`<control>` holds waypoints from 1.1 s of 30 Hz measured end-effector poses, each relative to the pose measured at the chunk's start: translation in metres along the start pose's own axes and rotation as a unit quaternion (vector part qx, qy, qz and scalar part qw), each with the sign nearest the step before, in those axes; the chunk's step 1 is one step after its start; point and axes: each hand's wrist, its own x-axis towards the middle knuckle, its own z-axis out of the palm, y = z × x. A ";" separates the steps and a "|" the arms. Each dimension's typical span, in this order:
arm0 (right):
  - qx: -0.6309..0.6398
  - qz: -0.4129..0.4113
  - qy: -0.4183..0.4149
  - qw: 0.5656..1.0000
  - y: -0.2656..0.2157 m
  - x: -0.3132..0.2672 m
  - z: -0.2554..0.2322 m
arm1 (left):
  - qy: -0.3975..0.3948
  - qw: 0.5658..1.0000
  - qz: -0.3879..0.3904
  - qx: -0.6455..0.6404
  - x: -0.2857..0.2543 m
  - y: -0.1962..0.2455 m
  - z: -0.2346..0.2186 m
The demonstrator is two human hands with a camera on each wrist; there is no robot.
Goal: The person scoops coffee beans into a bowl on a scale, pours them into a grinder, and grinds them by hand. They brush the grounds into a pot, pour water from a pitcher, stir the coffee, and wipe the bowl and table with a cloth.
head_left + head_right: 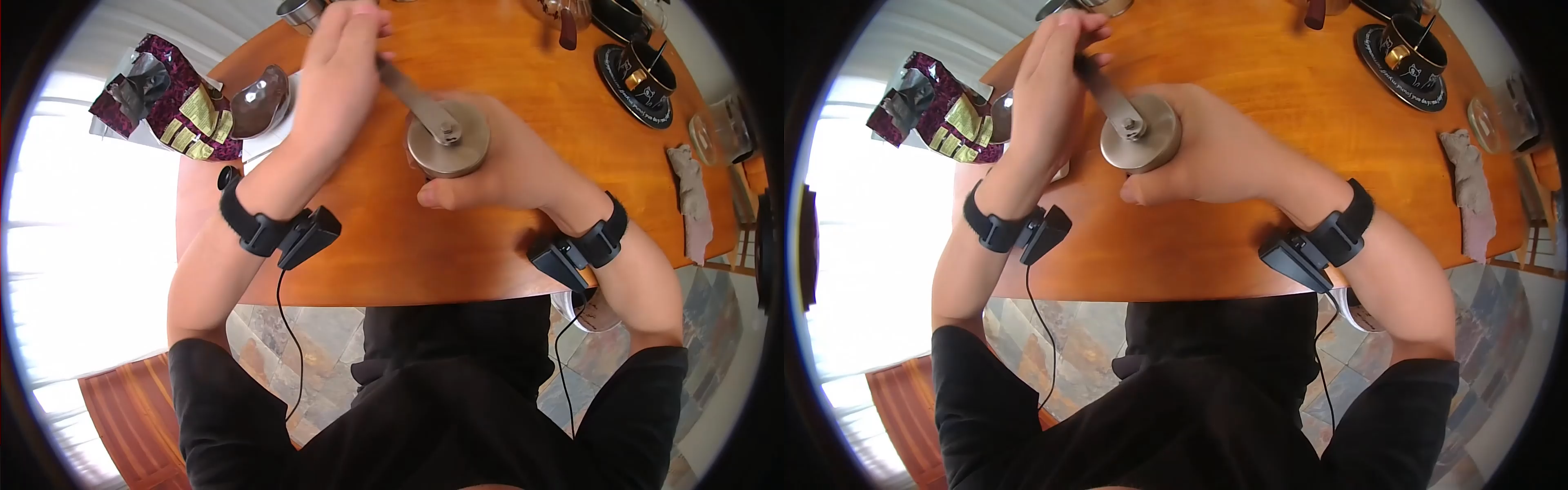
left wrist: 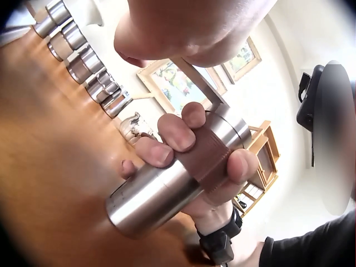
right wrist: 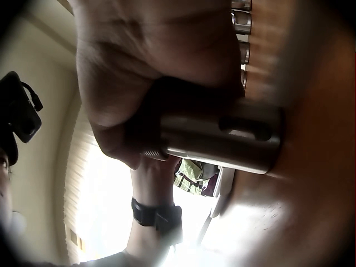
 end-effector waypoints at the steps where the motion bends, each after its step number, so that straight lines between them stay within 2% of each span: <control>1: 0.012 -0.001 0.003 1.000 -0.001 -0.001 0.002 | -0.037 0.996 0.027 0.074 -0.006 0.009 0.012; 3: 0.008 0.002 -0.009 1.000 -0.004 -0.004 0.005 | -0.233 0.967 0.063 0.077 0.011 -0.013 0.022; 5: 0.006 0.004 -0.021 1.000 -0.003 -0.004 0.005 | -0.310 0.946 0.056 0.074 0.020 0.021 0.029; 6: 0.010 0.000 -0.026 1.000 -0.002 -0.004 0.005 | -0.366 0.925 -0.035 0.094 0.017 0.044 0.030; 8: 0.017 -0.004 -0.030 0.999 -0.001 -0.006 0.007 | -0.418 0.892 -0.127 0.113 0.016 0.084 0.031; 9: -0.027 -0.056 -0.008 0.998 -0.003 -0.007 0.011 | -0.493 0.859 -0.099 0.095 0.018 0.101 0.028; 10: -0.073 -0.108 0.014 0.991 -0.003 -0.008 0.014 | -0.528 0.841 -0.085 0.086 0.017 0.100 0.030; 11: -0.073 -0.108 0.013 0.991 -0.001 -0.007 0.017 | -0.562 0.821 -0.071 0.075 0.016 0.099 0.032; 12: -0.101 -0.163 0.030 0.981 0.002 -0.007 0.020 | -0.542 0.816 0.199 0.014 0.012 0.080 0.043; 14: -0.147 -0.239 0.056 0.958 0.006 -0.007 0.024 | -0.475 0.752 0.454 -0.046 0.005 0.072 0.047; 15: -0.137 -0.234 0.049 0.961 0.002 -0.009 0.021 | -0.527 0.789 0.316 -0.006 -0.001 0.078 0.046; 17: -0.078 -0.164 0.019 0.983 -0.002 -0.011 0.016 | -0.564 0.807 0.170 0.033 -0.022 0.086 0.045; 19: 0.010 -0.055 -0.010 0.998 -0.004 -0.010 0.008 | -0.569 0.774 0.258 0.106 -0.052 0.094 0.050; 21: 0.066 0.015 -0.025 0.997 -0.005 -0.009 0.006 | -0.569 0.752 0.302 0.141 -0.069 0.098 0.049; 22: 0.071 0.032 -0.034 0.996 -0.005 -0.007 0.004 | -0.567 0.734 0.330 0.174 -0.074 0.099 0.044; 23: 0.024 -0.010 -0.021 0.999 -0.005 -0.006 0.005 | -0.567 0.724 0.342 0.191 -0.078 0.097 0.039; 24: 0.025 -0.011 -0.020 0.999 -0.003 -0.002 0.005 | -0.566 0.714 0.355 0.208 -0.081 0.095 0.035; 25: -0.001 -0.029 -0.001 1.000 0.002 0.002 0.006 | -0.499 0.755 0.374 0.201 -0.085 0.089 0.030; 28: -0.012 -0.037 0.011 0.999 0.011 0.004 0.003 | -0.428 0.804 0.369 0.188 -0.094 0.082 0.004; 29: -0.006 -0.031 0.005 0.999 0.011 0.004 0.002 | -0.389 0.830 0.347 0.197 -0.097 0.077 -0.006; 31: 0.004 -0.023 0.000 1.000 0.009 0.003 0.003 | -0.390 0.842 0.295 0.228 -0.088 0.072 -0.035; 33: 0.010 -0.022 0.001 1.000 0.005 0.001 0.005 | -0.338 0.895 0.221 0.188 -0.085 0.054 -0.065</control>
